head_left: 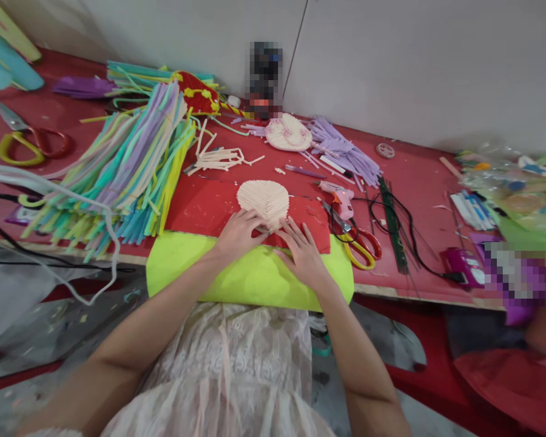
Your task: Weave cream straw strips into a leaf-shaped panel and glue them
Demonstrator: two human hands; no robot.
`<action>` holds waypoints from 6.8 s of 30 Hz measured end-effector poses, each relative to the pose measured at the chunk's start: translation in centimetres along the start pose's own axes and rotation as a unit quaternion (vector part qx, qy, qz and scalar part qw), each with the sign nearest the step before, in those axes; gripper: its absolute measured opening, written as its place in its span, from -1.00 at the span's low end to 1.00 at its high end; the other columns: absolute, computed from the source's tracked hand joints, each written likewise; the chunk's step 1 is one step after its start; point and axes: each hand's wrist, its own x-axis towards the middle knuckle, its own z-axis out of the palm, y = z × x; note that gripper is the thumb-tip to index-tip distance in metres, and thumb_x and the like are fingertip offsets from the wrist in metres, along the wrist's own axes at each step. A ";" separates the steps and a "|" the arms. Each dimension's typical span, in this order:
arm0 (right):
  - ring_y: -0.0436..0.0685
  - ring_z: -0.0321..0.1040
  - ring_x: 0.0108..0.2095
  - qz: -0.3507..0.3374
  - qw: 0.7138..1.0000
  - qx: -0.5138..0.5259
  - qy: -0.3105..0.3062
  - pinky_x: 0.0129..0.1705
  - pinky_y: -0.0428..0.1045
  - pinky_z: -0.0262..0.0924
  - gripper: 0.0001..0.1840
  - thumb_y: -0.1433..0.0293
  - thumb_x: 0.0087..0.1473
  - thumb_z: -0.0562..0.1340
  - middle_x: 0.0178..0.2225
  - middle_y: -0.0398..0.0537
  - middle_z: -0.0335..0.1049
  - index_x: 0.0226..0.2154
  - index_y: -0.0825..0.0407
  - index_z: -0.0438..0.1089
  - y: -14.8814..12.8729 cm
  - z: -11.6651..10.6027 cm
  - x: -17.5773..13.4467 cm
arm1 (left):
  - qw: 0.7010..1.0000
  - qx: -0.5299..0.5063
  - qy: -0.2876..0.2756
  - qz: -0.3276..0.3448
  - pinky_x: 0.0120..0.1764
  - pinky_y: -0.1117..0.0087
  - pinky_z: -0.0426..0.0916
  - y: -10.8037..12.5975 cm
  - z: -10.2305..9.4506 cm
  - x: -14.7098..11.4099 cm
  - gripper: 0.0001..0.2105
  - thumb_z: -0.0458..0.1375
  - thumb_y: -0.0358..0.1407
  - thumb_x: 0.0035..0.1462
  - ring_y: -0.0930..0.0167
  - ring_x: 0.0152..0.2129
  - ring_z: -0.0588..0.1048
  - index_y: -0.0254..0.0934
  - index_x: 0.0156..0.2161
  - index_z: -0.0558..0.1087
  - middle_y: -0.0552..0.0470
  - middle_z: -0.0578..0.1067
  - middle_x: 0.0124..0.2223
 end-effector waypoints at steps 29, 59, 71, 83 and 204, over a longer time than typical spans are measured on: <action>0.15 -0.20 0.36 0.029 0.998 -0.029 0.052 0.34 0.26 -0.18 -0.55 0.26 0.29 0.02 0.31 -0.06 0.02 0.19 -0.05 0.21 0.0 0.4 -0.6 | 1.000 -0.002 0.001 -0.006 -0.12 0.26 0.29 0.1 0.0 0.0 -0.91 0.20 -0.27 0.14 0.33 -0.22 0.40 -0.19 -0.24 0.50 0.04 0.49 -0.20; 0.17 -0.24 0.36 0.049 0.997 -0.001 0.060 0.34 0.27 -0.17 -0.44 0.24 0.28 0.01 0.31 -0.01 0.04 0.28 0.01 0.00 -0.2 0.4 -0.5 | 1.000 -0.002 -0.002 -0.006 -0.10 0.25 0.29 0.2 0.0 -0.1 -0.88 0.20 -0.27 0.14 0.32 -0.19 0.40 -0.18 -0.19 0.49 0.03 0.49 -0.17; 0.17 -0.21 0.36 0.036 0.998 0.011 0.040 0.34 0.29 -0.19 -0.38 0.19 0.29 -0.02 0.29 0.03 0.06 0.31 0.02 -0.12 -0.1 0.5 -0.2 | 1.000 -0.007 -0.004 -0.005 -0.10 0.23 0.29 0.1 0.0 -0.1 -0.90 0.20 -0.29 0.14 0.31 -0.19 0.41 -0.17 -0.22 0.49 0.03 0.49 -0.18; 0.19 -0.20 0.36 0.036 0.999 0.000 0.039 0.35 0.31 -0.26 -0.35 0.16 0.28 -0.01 0.29 0.01 0.07 0.32 0.01 -0.14 -0.2 0.7 0.0 | 1.000 -0.009 -0.002 -0.007 -0.11 0.25 0.29 0.1 0.0 -0.1 -0.89 0.20 -0.29 0.13 0.32 -0.20 0.40 -0.18 -0.21 0.49 0.03 0.49 -0.19; 0.10 -0.08 0.32 0.117 0.979 0.081 0.144 0.28 0.19 0.02 -0.51 0.26 0.30 -0.05 0.29 -0.03 0.06 0.25 -0.08 0.08 -0.5 0.7 -1.0 | 0.992 -0.041 0.097 -0.067 0.01 0.20 0.21 0.1 -1.8 -1.0 -0.67 -0.06 -0.47 0.20 0.34 -0.06 0.41 -0.13 -0.02 0.39 0.02 0.50 -0.03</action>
